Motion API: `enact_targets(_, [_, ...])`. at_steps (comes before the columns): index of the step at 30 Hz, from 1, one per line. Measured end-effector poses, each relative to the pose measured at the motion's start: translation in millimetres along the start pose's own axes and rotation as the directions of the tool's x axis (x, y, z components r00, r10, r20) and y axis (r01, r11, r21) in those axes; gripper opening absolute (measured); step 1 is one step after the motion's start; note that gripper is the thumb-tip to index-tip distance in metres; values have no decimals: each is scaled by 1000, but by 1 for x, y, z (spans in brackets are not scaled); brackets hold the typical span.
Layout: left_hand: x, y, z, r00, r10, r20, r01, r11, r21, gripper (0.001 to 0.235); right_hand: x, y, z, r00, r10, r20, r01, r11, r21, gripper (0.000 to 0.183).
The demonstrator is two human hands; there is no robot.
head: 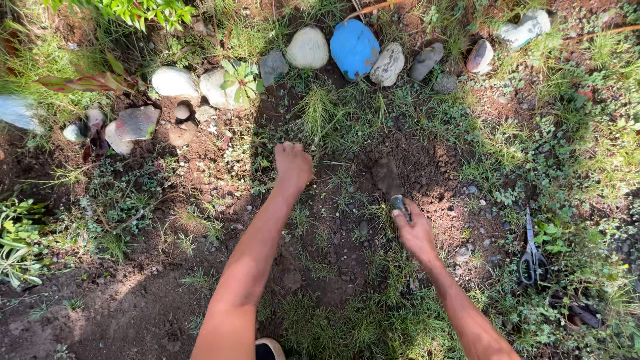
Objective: The person uses a small hand hoe to loosen soil and uproot weeds in a garden bed. They also use scissors to cut grass and weeds near a blue painted rock and other stones. The person removes the uprooted weeds by hand and places them on the ground.
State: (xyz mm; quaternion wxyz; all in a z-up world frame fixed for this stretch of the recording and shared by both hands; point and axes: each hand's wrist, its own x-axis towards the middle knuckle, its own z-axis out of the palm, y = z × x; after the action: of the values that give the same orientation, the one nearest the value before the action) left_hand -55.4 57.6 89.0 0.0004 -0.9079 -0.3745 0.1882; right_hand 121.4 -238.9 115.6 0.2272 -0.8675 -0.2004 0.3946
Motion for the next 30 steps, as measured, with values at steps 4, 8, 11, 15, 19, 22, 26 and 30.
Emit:
enact_targets(4, [-4, 52, -18, 961, 243, -131, -273, 910, -313, 35, -18, -13, 14, 993, 35, 111, -70, 942, 329, 64])
enact_targets(8, [-1, 107, 11, 922, 340, -186, -380, 888, -258, 35, -39, -17, 21, 941, 18, 339, -132, 939, 317, 67])
enact_targets(11, [-3, 117, 53, 926, 265, -270, -332, 912, -243, 34, -53, -6, 16, 933, 8, 361, -90, 974, 209, 64])
enact_targets(15, [-6, 105, 85, 898, 271, -347, -369, 893, -258, 51, -58, 3, 4, 975, 13, 223, -118, 879, 462, 62])
enact_targets(19, [-4, 92, 94, 933, 143, -331, -295, 832, -471, 27, -49, -3, 18, 964, 81, 254, -190, 878, 440, 57])
enact_targets(22, [3, 89, 89, 950, 0, -313, -203, 762, -615, 13, -23, -24, 51, 945, -14, 327, -163, 846, 508, 53])
enact_targets(26, [-4, 91, 85, 960, -41, -276, -173, 688, -704, 11, -25, -21, 53, 961, -6, 276, -130, 872, 472, 54])
enact_targets(30, [-2, 82, 76, 952, -122, -282, -167, 565, -808, 15, -42, -14, 40, 949, 12, 316, -152, 893, 423, 47])
